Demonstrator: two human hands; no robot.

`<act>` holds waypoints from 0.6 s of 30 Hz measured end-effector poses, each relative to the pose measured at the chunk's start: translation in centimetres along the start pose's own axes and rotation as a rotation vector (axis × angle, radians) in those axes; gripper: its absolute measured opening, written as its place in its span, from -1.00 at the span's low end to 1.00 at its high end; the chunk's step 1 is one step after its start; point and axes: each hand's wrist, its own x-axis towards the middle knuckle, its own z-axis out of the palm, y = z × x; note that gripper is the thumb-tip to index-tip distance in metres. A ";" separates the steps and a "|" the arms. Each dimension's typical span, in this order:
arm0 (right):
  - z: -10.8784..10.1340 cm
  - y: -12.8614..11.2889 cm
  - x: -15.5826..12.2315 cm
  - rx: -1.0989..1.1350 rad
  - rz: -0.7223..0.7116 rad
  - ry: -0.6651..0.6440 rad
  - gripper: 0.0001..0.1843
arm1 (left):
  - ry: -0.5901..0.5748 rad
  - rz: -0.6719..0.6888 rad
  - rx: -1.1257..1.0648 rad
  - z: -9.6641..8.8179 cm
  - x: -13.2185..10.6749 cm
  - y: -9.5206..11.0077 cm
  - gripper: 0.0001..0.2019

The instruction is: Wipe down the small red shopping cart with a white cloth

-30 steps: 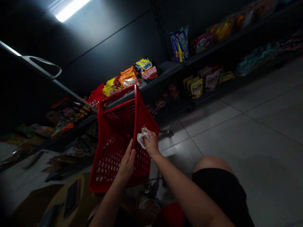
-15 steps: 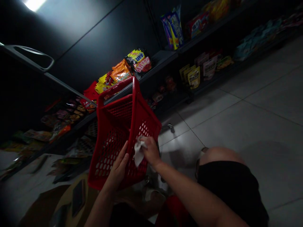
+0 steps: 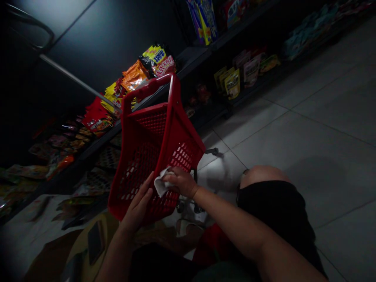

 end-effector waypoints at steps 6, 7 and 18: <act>-4.9 4.2 3.9 -0.064 0.148 0.385 -0.68 | -0.015 0.062 0.091 0.3 0.7 0.1 -0.46; -5.5 4.5 4.5 -0.079 0.199 0.489 -0.66 | -0.014 0.066 0.101 0.4 0.7 0.2 -0.46; -6.2 -2.0 7.3 -0.122 -0.078 0.423 -0.41 | -0.016 0.060 0.172 2.1 -0.7 1.6 -0.46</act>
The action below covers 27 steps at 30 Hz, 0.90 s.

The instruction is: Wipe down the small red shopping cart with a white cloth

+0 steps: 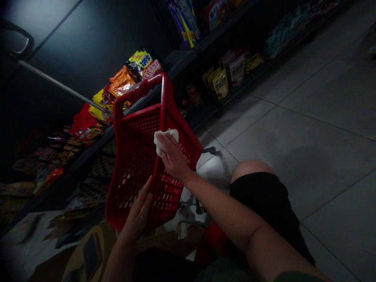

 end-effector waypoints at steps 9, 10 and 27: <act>-0.9 5.4 1.9 -0.003 0.466 0.361 -0.60 | 0.007 -0.027 -0.004 -0.4 -1.8 -0.6 -0.49; -0.7 4.1 2.5 0.031 0.405 0.338 -0.57 | 0.008 -0.027 -0.004 -0.5 -1.9 -0.6 -0.49; 2.4 -0.4 0.0 -0.004 0.207 0.170 -0.64 | 0.047 -0.013 -0.023 -0.4 -1.4 -1.2 -0.49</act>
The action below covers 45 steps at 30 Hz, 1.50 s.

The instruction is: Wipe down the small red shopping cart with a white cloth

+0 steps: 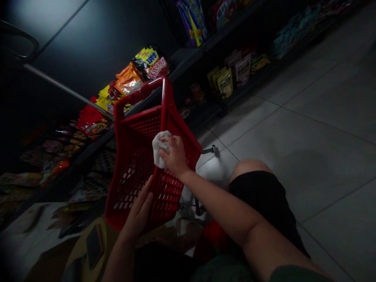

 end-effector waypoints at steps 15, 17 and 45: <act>1.7 1.8 10.1 0.023 0.111 0.172 -0.64 | -0.019 0.012 -0.032 -0.6 0.2 -0.5 -0.49; 1.9 1.2 8.0 0.019 0.166 0.106 -0.60 | -0.014 0.011 -0.047 -0.6 0.5 -0.5 -0.48; 1.4 0.5 -12.8 0.088 0.223 -0.211 -0.66 | 0.039 0.046 -0.076 0.2 2.4 -0.2 -0.47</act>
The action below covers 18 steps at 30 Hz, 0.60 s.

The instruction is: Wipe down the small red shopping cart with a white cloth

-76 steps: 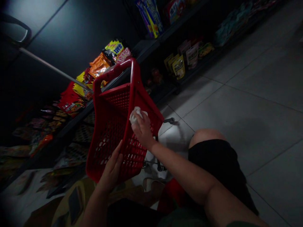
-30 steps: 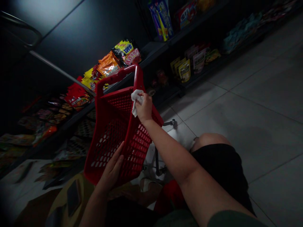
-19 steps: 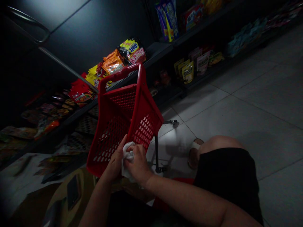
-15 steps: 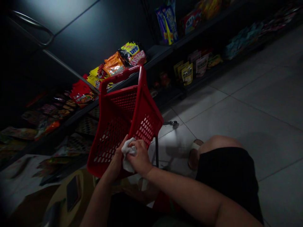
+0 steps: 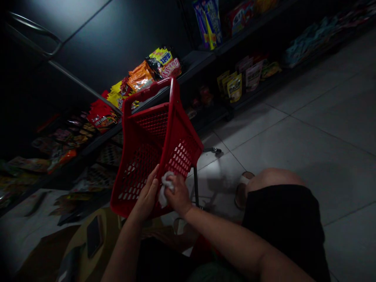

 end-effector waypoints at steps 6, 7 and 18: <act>-1.0 -0.6 4.0 0.062 0.132 0.031 -0.75 | -0.009 -0.016 -0.006 -0.7 -0.4 -0.3 -0.47; -1.4 -0.6 5.6 0.051 0.160 0.086 -0.74 | -0.009 -0.018 -0.012 -0.8 -0.4 -0.3 -0.47; 1.0 -2.9 -6.4 0.049 0.045 -0.434 -0.68 | -0.002 -0.047 -0.131 -1.2 0.1 -2.0 -0.43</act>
